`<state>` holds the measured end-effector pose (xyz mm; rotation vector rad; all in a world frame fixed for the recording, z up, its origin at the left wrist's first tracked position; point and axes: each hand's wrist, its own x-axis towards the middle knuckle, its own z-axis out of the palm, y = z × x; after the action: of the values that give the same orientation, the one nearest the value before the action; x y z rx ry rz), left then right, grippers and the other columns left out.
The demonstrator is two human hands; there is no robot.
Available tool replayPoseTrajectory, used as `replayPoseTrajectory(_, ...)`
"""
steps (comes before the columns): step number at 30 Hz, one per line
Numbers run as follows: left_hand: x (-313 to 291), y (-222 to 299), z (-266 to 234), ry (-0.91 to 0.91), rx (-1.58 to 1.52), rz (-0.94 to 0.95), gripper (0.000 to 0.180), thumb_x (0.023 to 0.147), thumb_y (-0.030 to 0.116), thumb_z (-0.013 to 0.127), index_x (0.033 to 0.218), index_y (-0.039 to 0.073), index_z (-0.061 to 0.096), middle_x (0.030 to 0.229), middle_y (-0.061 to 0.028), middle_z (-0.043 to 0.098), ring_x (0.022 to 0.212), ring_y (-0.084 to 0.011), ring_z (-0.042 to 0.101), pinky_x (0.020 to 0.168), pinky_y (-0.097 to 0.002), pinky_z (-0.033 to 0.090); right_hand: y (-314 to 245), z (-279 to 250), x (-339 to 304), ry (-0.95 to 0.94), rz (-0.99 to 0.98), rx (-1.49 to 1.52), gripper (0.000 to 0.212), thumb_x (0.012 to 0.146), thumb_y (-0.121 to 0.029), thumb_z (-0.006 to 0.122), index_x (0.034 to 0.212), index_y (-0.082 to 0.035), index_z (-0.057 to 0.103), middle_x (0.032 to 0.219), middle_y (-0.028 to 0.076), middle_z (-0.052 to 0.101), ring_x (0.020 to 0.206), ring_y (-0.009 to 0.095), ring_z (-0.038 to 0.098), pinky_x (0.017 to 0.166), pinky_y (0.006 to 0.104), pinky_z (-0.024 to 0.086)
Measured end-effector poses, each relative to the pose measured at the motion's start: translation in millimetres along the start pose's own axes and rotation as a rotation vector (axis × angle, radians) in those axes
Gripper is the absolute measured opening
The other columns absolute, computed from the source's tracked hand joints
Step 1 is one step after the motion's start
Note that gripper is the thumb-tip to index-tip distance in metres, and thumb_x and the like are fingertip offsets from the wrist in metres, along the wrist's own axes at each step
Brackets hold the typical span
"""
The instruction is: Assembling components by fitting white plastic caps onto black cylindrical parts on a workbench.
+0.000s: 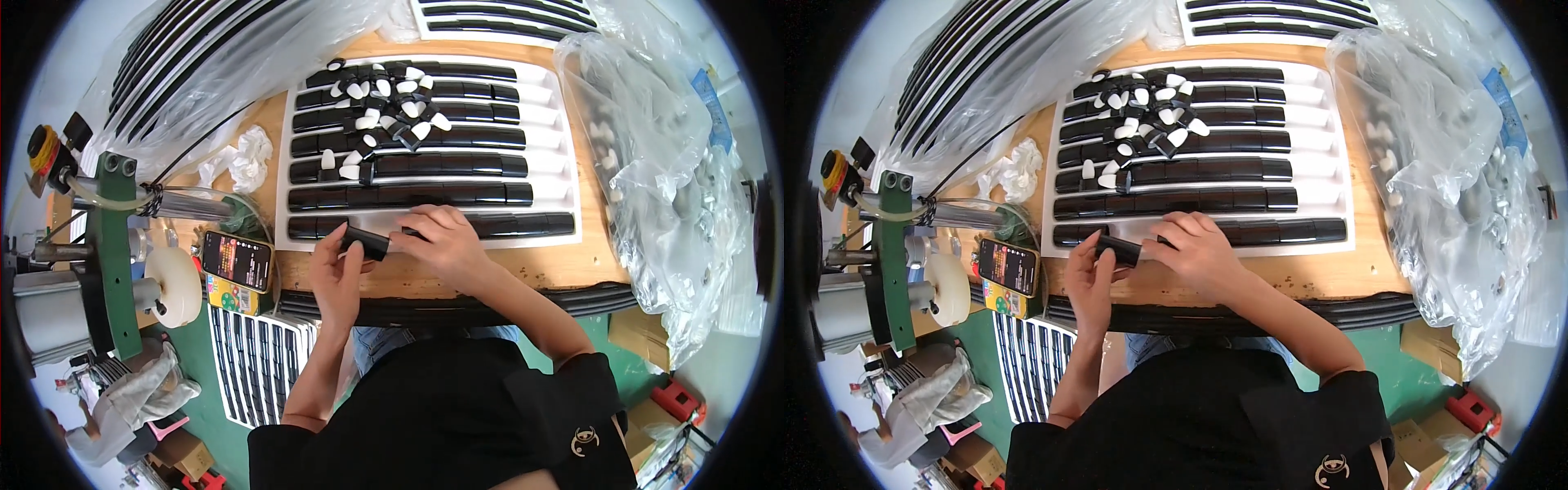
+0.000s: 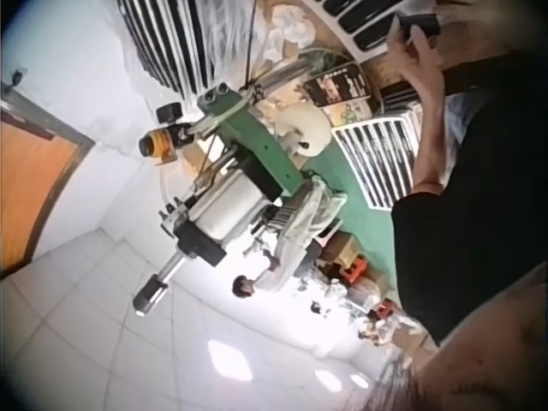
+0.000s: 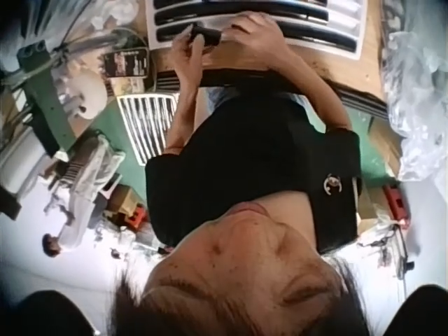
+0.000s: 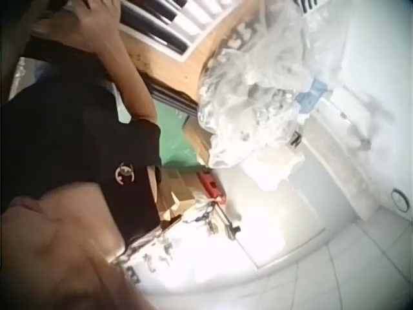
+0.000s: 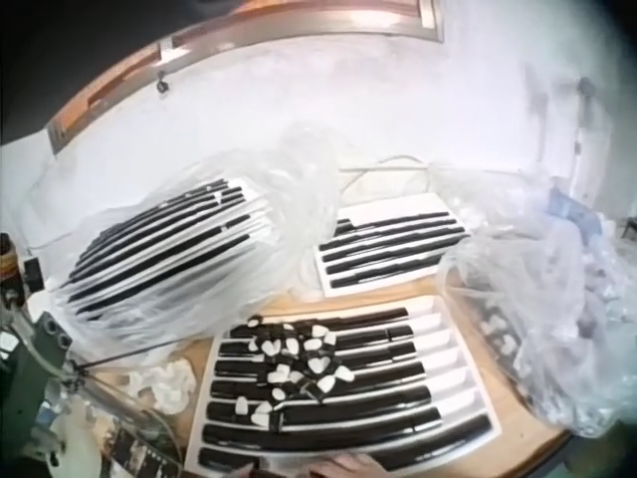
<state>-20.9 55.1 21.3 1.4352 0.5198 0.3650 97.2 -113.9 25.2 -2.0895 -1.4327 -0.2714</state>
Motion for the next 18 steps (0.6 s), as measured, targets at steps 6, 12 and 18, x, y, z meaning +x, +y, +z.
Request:
replayPoseTrajectory(6,9.3,-15.7,14.1,0.067,0.023,-0.104,0.033,0.091,0.006,0.063,0.121,-0.001,0.052,0.105,-0.0111,0.059,0.077,-0.0138,0.064,0.064,-0.0251,0.054,-1.4,12.4,-9.2,-0.129,0.039,-0.116,0.022,0.076,-0.014,0.059,0.096,-0.012,0.065,0.104,0.000,0.061,0.104,0.019,0.056,0.093,0.0352,0.041)
replayPoseTrajectory(12,14.0,-16.1,23.4,0.017,0.487,0.196,0.035,0.086,0.009,0.070,0.117,-0.001,0.056,0.111,-0.0117,0.056,0.074,-0.0152,0.057,0.062,-0.0263,0.049,32.6,-8.8,24.3,0.120,0.274,0.052,0.012,0.084,-0.018,0.069,0.086,-0.006,0.068,0.084,0.007,0.067,0.078,0.026,0.064,0.074,0.0375,0.049)
replayPoseTrajectory(18,14.3,-20.6,27.7,0.060,0.353,0.080,0.035,0.085,0.009,0.073,0.114,-0.001,0.057,0.104,-0.0073,0.058,0.074,-0.0112,0.055,0.064,-0.0245,0.047,78.2,12.5,70.9,-0.006,0.402,-0.350,0.033,0.080,-0.032,0.072,0.100,-0.007,0.062,0.084,0.009,0.063,0.071,0.029,0.064,0.062,0.0369,0.051)
